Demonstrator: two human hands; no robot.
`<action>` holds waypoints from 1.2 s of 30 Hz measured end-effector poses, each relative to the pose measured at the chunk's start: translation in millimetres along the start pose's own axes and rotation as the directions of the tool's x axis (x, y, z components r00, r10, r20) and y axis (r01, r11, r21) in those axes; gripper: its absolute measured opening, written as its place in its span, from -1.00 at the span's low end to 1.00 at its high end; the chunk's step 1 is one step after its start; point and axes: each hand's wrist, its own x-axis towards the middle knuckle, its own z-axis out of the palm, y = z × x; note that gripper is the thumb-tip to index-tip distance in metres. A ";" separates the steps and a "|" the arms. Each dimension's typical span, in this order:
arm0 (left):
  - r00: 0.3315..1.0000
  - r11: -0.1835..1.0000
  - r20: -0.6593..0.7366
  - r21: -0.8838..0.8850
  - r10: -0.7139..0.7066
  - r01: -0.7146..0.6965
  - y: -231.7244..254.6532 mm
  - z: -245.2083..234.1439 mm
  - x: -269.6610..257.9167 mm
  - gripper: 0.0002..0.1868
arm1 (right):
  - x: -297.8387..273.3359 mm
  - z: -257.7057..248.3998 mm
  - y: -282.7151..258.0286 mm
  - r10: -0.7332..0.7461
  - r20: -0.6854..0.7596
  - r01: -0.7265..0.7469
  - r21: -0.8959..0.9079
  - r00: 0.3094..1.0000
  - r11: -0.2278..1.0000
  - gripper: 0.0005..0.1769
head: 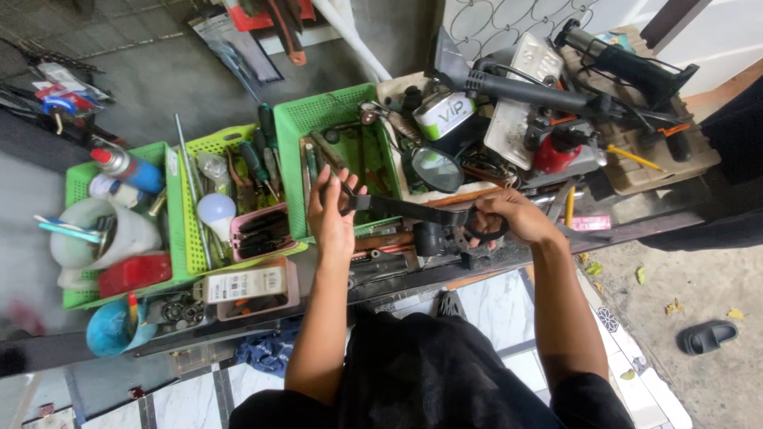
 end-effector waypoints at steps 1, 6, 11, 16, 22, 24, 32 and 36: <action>1.000 1.000 -0.002 0.000 0.002 -0.002 -5.5 1.3 -2.7 -0.55 | -7.5 9.4 -18.7 0.000 0.003 0.000 -0.001 1.000 1.000 -0.63; 0.999 0.997 0.008 -0.063 0.042 -0.042 -38.6 7.1 -19.3 -0.61 | -29.9 21.5 -56.4 0.108 -0.324 -0.081 0.097 0.940 0.992 -0.46; 0.999 0.999 0.023 -0.029 0.024 -0.023 -76.2 20.5 -53.0 -0.53 | -36.4 -14.5 -21.2 0.085 -0.487 -0.009 0.156 0.870 0.988 -0.48; 0.998 0.970 0.044 0.238 0.044 -0.053 -110.1 34.6 -91.0 -0.36 | -56.9 -27.0 -19.0 0.109 -0.598 -0.086 0.066 0.794 0.994 -0.45; 0.958 0.627 0.283 0.739 0.042 -0.246 -128.4 33.7 -110.9 0.08 | -65.9 -65.2 15.2 0.136 -0.646 -0.197 -0.023 0.751 0.980 -0.38; 0.914 0.397 0.401 0.830 0.064 -0.392 -152.5 15.0 -103.6 -0.04 | -63.6 -77.4 23.7 0.125 -0.677 -0.239 -0.078 0.725 0.968 -0.38; 0.868 0.018 0.361 0.926 -0.341 -0.378 -158.5 42.1 -78.7 0.09 | -41.8 -129.5 53.0 0.007 -0.709 -0.162 -0.151 0.705 0.975 -0.39; 0.830 -0.110 0.210 0.945 -0.517 -0.308 -160.4 66.6 -70.8 0.07 | -33.3 -139.1 59.8 -0.063 -0.757 -0.106 -0.173 0.650 0.979 -0.41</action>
